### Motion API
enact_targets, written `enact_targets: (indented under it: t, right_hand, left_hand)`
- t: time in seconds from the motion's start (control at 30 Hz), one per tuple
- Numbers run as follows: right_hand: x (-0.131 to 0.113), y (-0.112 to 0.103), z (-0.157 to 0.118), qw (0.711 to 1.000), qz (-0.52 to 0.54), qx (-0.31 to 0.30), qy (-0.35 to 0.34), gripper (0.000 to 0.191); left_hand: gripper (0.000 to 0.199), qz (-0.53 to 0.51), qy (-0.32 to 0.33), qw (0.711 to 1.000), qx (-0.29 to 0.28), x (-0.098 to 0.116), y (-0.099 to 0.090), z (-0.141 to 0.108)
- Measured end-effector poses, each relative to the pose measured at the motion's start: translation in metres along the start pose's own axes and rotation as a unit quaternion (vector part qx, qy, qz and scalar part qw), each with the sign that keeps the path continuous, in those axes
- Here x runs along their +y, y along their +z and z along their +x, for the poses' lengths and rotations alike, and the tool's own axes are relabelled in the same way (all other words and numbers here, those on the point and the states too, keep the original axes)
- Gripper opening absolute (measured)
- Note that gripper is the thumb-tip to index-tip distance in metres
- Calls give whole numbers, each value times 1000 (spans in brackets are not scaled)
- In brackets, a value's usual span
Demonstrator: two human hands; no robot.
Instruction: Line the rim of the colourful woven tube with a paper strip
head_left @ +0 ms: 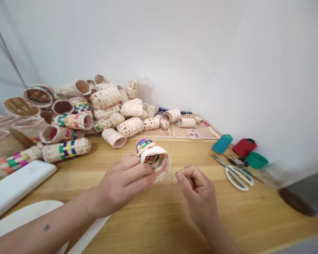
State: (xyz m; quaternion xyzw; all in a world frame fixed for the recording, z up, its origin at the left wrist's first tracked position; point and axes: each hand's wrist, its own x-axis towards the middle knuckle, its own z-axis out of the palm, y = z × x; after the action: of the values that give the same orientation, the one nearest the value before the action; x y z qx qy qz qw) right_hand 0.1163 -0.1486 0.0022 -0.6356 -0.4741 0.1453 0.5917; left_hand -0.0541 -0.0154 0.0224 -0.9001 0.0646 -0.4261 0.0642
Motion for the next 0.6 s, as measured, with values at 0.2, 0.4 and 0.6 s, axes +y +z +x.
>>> enact_targets:
  t: [0.2, 0.4, 0.6]
  right_hand:
    - [-1, -4, 2, 996, 56, 68, -3, 23]
    - [-4, -12, 0, 996, 28, 72, -45, 22]
    - [-15, -8, -10, 955, -130, 1, -266, 15]
  left_hand:
    - [9, 15, 4, 1000, 7, -3, -1, 2]
    - [8, -31, -59, 998, 22, -2, 4, 1]
    - [9, -120, -154, 981, 17, -4, 4, 6]
